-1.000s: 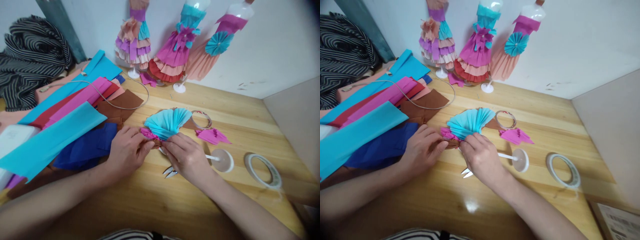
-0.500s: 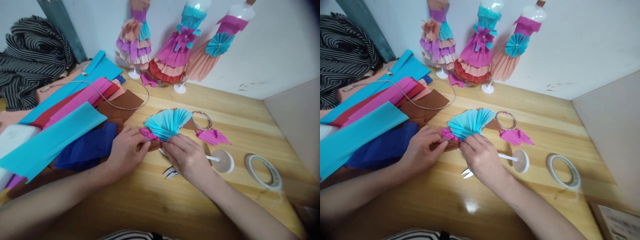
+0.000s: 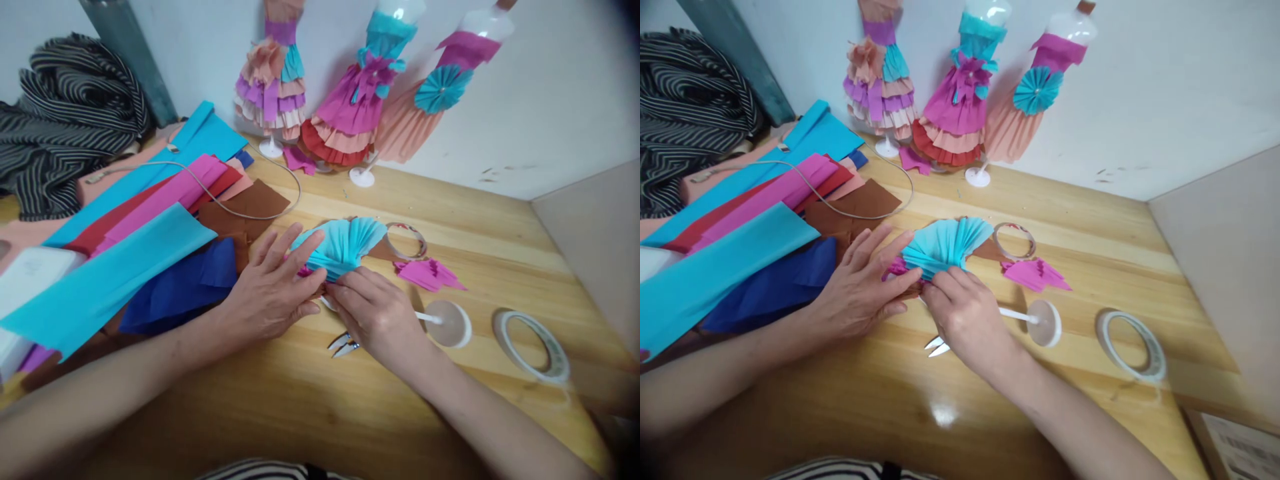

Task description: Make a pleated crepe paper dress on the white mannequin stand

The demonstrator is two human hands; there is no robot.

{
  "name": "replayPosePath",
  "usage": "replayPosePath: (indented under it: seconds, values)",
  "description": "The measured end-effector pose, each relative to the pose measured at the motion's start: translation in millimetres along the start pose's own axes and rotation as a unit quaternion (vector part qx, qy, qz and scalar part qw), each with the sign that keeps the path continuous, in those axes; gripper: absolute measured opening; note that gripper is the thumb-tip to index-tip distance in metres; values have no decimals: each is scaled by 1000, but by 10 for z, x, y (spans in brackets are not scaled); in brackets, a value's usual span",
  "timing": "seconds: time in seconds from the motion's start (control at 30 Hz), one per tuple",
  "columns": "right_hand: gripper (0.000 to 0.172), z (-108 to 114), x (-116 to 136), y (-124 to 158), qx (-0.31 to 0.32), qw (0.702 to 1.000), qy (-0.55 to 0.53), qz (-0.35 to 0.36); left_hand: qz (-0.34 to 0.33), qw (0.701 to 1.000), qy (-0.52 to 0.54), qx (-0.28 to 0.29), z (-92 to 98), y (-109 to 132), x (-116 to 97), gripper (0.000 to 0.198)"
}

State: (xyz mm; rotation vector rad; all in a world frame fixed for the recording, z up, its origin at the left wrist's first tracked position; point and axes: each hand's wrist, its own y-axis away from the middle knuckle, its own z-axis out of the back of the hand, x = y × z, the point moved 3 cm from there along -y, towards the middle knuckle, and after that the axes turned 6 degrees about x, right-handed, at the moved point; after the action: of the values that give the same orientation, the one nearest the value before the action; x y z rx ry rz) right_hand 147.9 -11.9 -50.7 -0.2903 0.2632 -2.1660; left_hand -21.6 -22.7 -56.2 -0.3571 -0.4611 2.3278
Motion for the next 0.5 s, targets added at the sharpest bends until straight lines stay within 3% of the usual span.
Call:
replayPosePath:
  seconds: [0.17,0.33,0.5]
  values:
    - [20,12,-1,-5,-1,1000,1,-1,8,1000,12,-13,17,-10,19,16]
    - [22,11,4,-6,8,1000,2,-2,11,1000,22,-15,15,-21,11,26]
    - [20,16,7,-5,12,1000,-8,-11,4,999,36,21,-30,-30,-1,19]
